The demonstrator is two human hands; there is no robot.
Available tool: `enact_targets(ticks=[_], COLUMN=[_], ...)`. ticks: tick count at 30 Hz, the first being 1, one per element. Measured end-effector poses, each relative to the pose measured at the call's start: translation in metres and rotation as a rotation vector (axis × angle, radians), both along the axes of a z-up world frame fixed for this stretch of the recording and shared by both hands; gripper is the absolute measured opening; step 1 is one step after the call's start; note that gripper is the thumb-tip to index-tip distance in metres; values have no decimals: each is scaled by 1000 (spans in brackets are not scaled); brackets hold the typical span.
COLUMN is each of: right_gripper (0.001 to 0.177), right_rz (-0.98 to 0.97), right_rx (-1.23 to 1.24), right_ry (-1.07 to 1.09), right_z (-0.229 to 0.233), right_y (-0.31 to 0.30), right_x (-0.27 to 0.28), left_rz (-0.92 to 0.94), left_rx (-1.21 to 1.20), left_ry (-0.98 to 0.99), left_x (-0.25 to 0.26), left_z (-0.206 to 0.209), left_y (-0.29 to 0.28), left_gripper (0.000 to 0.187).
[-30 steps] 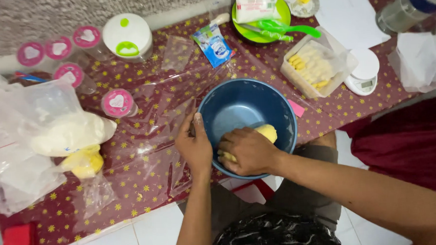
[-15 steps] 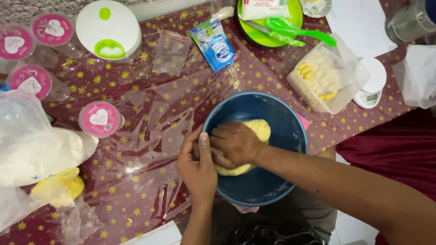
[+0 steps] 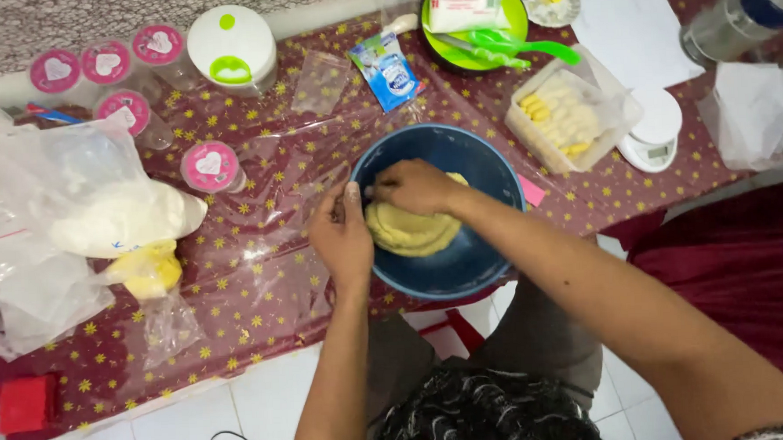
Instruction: Kneading a ball of yellow dough in a blue bowl on a table.
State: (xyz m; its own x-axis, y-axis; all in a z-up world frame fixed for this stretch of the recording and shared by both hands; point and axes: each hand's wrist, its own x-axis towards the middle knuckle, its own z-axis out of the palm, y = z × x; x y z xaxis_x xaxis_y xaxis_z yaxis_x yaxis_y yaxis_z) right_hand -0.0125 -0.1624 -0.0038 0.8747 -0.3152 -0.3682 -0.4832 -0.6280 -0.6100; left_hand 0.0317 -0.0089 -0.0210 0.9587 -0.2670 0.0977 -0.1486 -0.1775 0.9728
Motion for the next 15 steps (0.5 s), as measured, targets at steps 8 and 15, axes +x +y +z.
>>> enact_targets(ticks=[8,15], right_gripper=[85,67], right_rz=[-152,-358], right_rx=[-410,-141], right_ry=[271,-40], right_z=[51,13], right_y=[8,4], right_x=[-62,-76], left_rz=[96,152], left_rx=[-84,-172], left_ry=[112,140], left_x=[-28,-40], left_z=[18,35], left_y=[9,6], left_gripper=[10,11])
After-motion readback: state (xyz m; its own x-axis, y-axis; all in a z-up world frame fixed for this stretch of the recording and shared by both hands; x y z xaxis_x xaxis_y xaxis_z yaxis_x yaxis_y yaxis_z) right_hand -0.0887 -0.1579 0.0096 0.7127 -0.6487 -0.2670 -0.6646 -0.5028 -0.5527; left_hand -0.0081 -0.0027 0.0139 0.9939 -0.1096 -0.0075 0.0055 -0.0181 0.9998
